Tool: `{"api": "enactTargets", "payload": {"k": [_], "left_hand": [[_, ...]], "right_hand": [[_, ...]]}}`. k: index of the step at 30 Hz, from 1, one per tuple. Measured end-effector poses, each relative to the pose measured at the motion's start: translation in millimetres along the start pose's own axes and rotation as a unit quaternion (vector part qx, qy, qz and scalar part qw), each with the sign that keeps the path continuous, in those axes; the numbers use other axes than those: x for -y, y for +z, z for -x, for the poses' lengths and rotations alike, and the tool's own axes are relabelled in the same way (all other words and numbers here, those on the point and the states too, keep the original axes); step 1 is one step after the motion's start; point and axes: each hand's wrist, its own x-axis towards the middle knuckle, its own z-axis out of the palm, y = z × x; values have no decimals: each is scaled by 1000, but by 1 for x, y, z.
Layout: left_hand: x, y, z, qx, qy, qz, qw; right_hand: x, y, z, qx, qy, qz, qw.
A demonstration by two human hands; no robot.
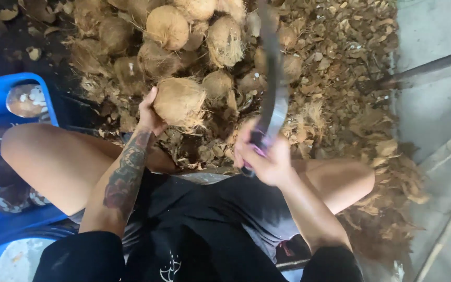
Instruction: The person sits on the ground and uses a knife to peel the husk off coconuts. They rotate the coconut in their hands to remove the fibrous outer layer and place the peeled coconuts into a blue bin.
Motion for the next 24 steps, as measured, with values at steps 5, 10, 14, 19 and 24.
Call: {"api": "enactTargets", "payload": {"k": [5, 10, 14, 19, 24], "left_hand": [[6, -11, -5, -151, -17, -191, 970], [9, -25, -9, -168, 17, -203, 964], [23, -20, -10, -169, 29, -200, 965], [21, 4, -4, -173, 18, -113, 978], [12, 0, -14, -211, 35, -194, 957]], "right_hand": [[34, 16, 30, -31, -292, -84, 952], [-104, 28, 25, 10, 228, 50, 972], [-156, 27, 41, 1, 412, 14, 911], [-18, 37, 22, -17, 155, -146, 977], [-42, 27, 31, -41, -297, -159, 941]]}}
